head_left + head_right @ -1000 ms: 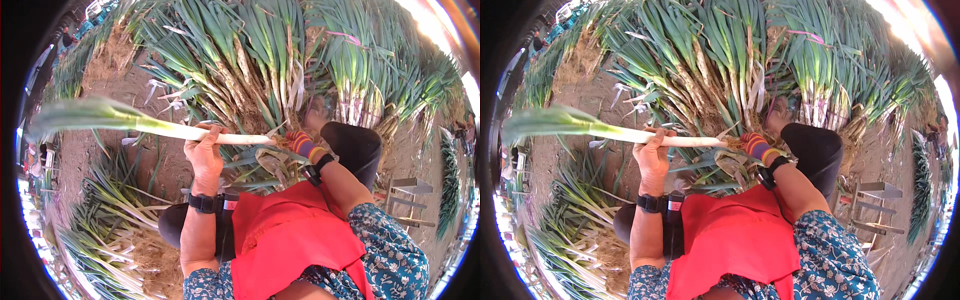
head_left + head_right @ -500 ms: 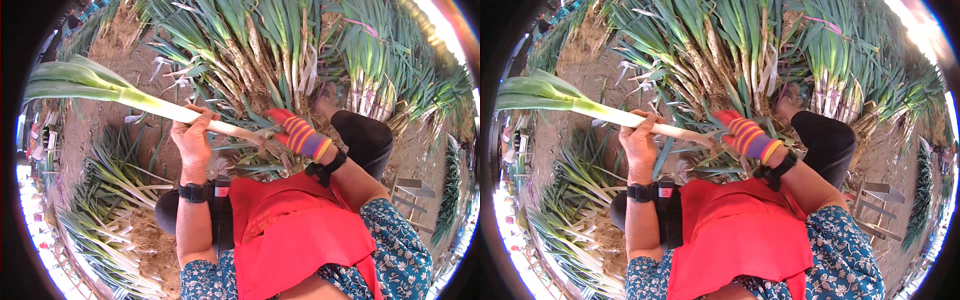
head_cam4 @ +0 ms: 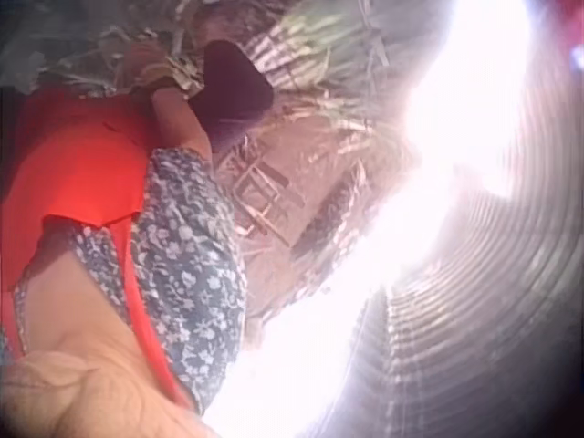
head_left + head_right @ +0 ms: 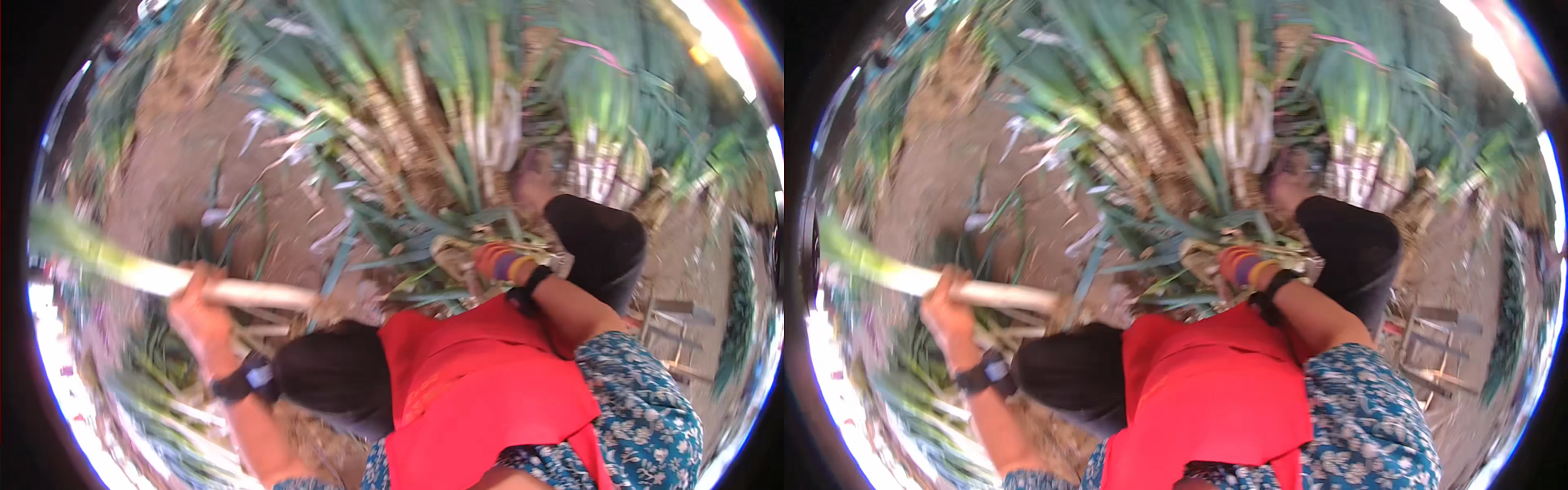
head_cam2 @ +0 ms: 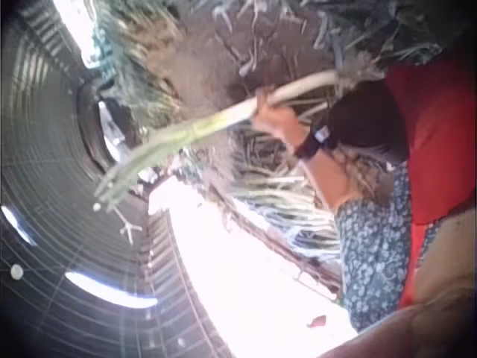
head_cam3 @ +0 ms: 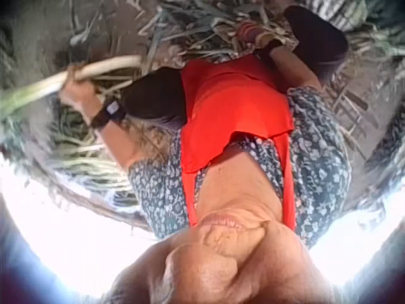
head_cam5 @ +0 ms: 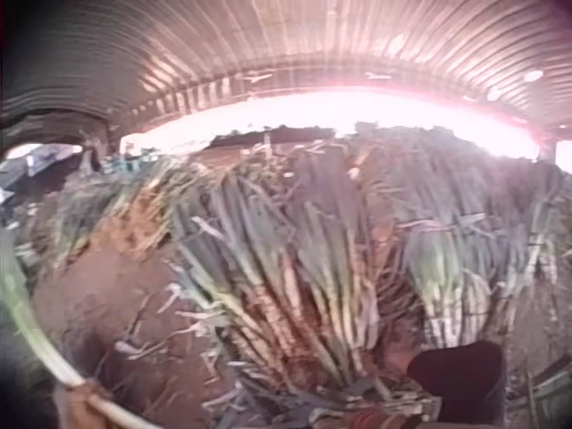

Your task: The person peels the outer layers and roots from several leeks by hand, then gathers them into a bundle and ties them together with a pink plastic ribbon.

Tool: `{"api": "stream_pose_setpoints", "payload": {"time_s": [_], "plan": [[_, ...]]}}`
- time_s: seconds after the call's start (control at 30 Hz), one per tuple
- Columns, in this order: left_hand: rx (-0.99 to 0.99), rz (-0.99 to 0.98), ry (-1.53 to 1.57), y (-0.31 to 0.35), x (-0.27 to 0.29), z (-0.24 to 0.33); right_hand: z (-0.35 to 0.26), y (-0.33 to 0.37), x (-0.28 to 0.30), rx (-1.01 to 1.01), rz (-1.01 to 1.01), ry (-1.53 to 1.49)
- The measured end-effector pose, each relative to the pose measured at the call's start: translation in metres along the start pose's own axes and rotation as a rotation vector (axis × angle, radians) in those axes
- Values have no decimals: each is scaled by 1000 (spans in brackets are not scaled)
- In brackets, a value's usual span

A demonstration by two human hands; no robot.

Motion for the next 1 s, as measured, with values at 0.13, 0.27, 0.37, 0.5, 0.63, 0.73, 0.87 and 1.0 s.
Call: {"api": "stream_pose_setpoints", "payload": {"time_s": [0.13,0.27,0.37,0.5,0.63,0.73,0.87,1.0], "plan": [[-268,13,-583,-55,197,-36,32,-35,13,-257,-156,-733],[145,395,-353,-49,348,-113,143,-38,-12,-507,343,-688],[278,494,-185,-38,331,-147,202,-57,-71,-749,278,-916],[225,-470,-518,-30,-44,-88,232,-52,-136,-894,-64,-884],[458,-510,-103,8,-232,-43,213,-61,-153,-1061,-103,-953],[505,-794,-30,59,-330,-22,209,-72,-105,-715,-66,-889],[581,-845,210,103,-400,-28,200,-52,-11,-574,442,-1183],[723,-739,320,118,-425,-61,200,-3,55,-402,705,-1014]]}}
Point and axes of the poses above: each hand's wrist, its own y-axis away from the middle knuckle, its own x-axis out of the back of the hand, z = x × y, the point moved 10 cm from there along -y, towards the middle knuckle, and after that the axes turned 10 degrees about y, right-handed, at the moved point
